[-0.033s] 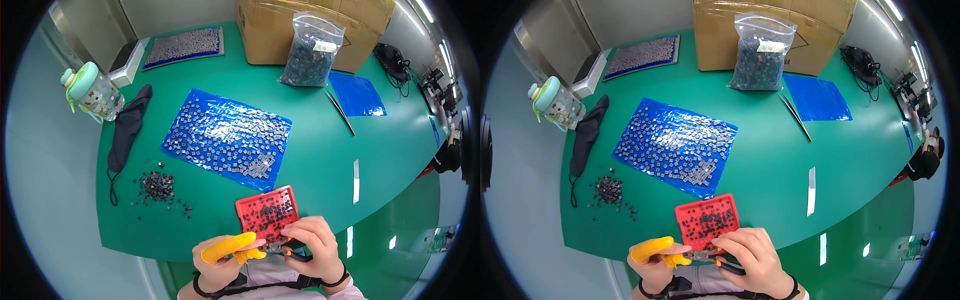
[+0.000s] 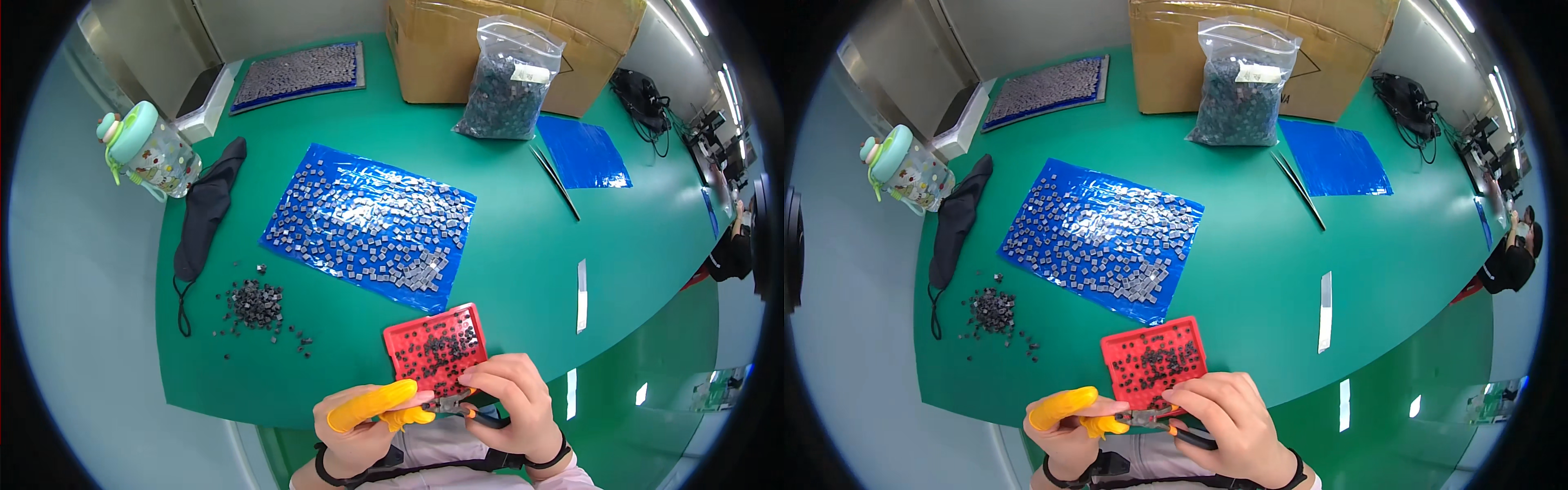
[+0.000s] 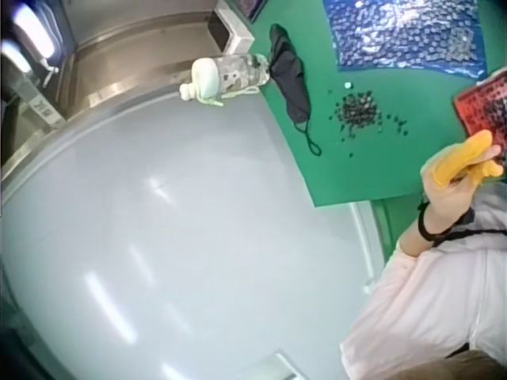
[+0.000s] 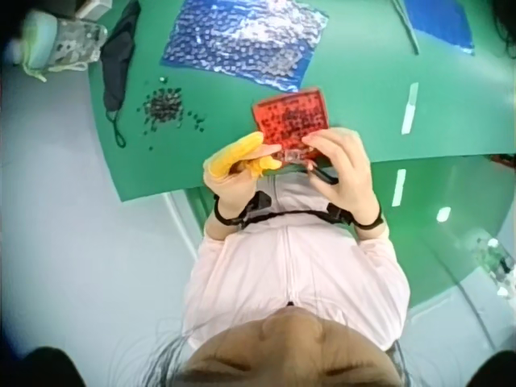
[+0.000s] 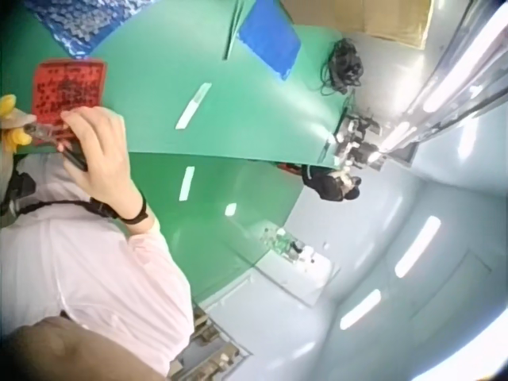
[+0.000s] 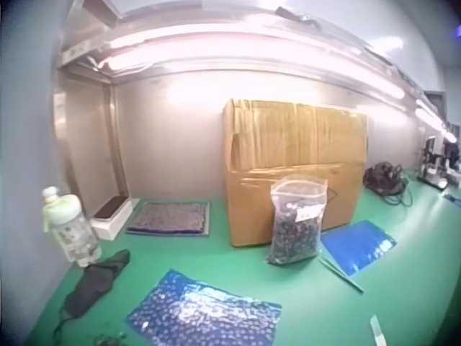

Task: The person uses pliers to pick up small black components from a red tray and places them onto a blue sheet. They then use their fingers to arrange the components on the sheet. The person repeats this process, picking up components and placing them on the sheet.

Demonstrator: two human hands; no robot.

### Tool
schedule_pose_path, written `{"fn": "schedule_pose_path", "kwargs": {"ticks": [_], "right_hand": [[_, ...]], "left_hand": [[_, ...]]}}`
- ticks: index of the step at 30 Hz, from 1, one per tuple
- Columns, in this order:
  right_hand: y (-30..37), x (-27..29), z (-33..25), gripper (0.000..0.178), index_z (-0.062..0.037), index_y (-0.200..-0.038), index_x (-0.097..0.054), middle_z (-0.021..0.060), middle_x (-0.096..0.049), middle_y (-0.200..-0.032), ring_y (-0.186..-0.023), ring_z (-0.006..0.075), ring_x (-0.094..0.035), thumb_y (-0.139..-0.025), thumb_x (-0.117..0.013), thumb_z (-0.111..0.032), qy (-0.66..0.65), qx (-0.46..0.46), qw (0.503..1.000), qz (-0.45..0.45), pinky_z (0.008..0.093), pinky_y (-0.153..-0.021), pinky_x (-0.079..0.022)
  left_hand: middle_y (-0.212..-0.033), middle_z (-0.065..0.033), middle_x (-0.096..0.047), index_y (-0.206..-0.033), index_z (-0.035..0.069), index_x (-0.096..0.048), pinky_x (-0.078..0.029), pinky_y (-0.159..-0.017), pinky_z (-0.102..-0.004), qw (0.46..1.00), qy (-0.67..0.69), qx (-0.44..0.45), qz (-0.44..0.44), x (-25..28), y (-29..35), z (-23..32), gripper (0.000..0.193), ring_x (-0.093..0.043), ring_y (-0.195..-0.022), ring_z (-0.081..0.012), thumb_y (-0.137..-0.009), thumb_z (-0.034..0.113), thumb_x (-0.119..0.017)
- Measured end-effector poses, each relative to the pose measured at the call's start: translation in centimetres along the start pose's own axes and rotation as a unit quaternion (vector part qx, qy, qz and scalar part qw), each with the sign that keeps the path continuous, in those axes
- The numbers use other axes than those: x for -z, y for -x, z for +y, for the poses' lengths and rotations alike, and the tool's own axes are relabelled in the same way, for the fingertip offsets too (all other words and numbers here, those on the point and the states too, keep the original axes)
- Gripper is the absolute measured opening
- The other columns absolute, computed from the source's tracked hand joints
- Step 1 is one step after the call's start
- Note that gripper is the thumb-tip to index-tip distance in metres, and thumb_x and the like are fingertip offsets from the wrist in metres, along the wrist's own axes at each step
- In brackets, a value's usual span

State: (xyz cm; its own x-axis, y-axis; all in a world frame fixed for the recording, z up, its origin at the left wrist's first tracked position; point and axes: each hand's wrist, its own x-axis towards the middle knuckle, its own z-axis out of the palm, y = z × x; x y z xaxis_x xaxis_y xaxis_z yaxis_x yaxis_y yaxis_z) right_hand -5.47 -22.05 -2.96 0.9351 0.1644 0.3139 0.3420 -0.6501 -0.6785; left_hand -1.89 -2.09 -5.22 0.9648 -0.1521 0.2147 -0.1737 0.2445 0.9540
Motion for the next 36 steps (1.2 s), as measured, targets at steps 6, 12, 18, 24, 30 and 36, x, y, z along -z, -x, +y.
{"fn": "schedule_pose_path", "kwargs": {"ticks": [6, 12, 18, 24, 30, 36], "right_hand": [[-0.3, 0.7, 0.1, 0.057, -0.0066, -0.114, -0.066, 0.0054, -0.065, -0.108, -0.095, 0.0245, -0.062, -0.059, -0.08, -0.008, 0.013, 0.001, 1.0, -0.017, 0.0364, -0.079, -0.046], [-0.2, 0.6, 0.3, 0.056, -0.0058, -0.113, -0.068, 0.0056, -0.065, -0.108, -0.092, 0.024, -0.062, -0.058, -0.08, -0.009, 0.001, 0.018, 1.0, -0.01, 0.0352, -0.077, -0.046], [-0.1, 0.2, -0.3, 0.05, -0.0045, -0.105, -0.068, 0.0074, -0.067, -0.1, -0.088, 0.026, -0.063, -0.055, -0.074, -0.003, 0.004, 0.007, 1.0, 0.015, 0.0378, -0.076, -0.05], [0.3, 0.5, -0.3, 0.053, -0.0037, -0.106, -0.068, 0.008, -0.067, -0.1, -0.087, 0.0262, -0.063, -0.054, -0.074, -0.003, 0.006, 0.0, 1.0, 0.013, 0.0379, -0.076, -0.05], [1.1, 0.7, -0.3, 0.054, -0.0034, -0.108, -0.067, 0.0075, -0.066, -0.102, -0.088, 0.0261, -0.063, -0.055, -0.076, -0.005, 0.019, -0.004, 0.999, 0.034, 0.037, -0.076, -0.049], [1.5, 0.5, 0.4, 0.056, -0.0046, -0.111, -0.067, 0.0059, -0.066, -0.104, -0.088, 0.0249, -0.061, -0.057, -0.078, -0.01, 0.052, 0.012, 0.998, 0.038, 0.0357, -0.074, -0.047]], "left_hand": [[-0.09, -0.0164, -0.074, -0.1, -0.011, -0.066, -0.059, -0.068, -0.027, 1.0, -0.022, 0.008, 0.009, 0.1, 0.3, -0.4, 0.02, -0.074, -0.08, -0.0212, -0.082, -0.014, -0.059], [-0.088, -0.0158, -0.074, -0.099, -0.009, -0.068, -0.058, -0.066, -0.0264, 0.998, -0.064, 0.01, -0.01, 0.5, 0.4, 0.2, 0.022, -0.073, -0.077, -0.02, -0.08, -0.015, -0.059], [-0.087, -0.0165, -0.074, -0.099, -0.009, -0.069, -0.058, -0.064, -0.0266, 0.999, -0.054, -0.004, -0.003, 0.3, 0.4, 0.1, 0.023, -0.073, -0.075, -0.0207, -0.078, -0.016, -0.06], [-0.087, -0.0149, -0.074, -0.099, -0.009, -0.069, -0.057, -0.063, -0.0267, 0.999, -0.046, 0.016, -0.003, 0.2, 0.7, 0.2, 0.025, -0.073, -0.074, -0.0198, -0.077, -0.016, -0.059], [-0.088, -0.0163, -0.074, -0.099, -0.009, -0.069, -0.058, -0.066, -0.0277, 0.997, -0.063, 0.022, -0.029, -0.1, 0.3, 0.2, 0.026, -0.073, -0.075, -0.0207, -0.076, -0.016, -0.059], [-0.092, -0.0169, -0.074, -0.098, -0.008, -0.071, -0.058, -0.069, -0.0285, 0.993, -0.101, 0.034, -0.051, 0.1, 0.0, 0.8, 0.026, -0.073, -0.077, -0.0213, -0.074, -0.015, -0.063]]}}
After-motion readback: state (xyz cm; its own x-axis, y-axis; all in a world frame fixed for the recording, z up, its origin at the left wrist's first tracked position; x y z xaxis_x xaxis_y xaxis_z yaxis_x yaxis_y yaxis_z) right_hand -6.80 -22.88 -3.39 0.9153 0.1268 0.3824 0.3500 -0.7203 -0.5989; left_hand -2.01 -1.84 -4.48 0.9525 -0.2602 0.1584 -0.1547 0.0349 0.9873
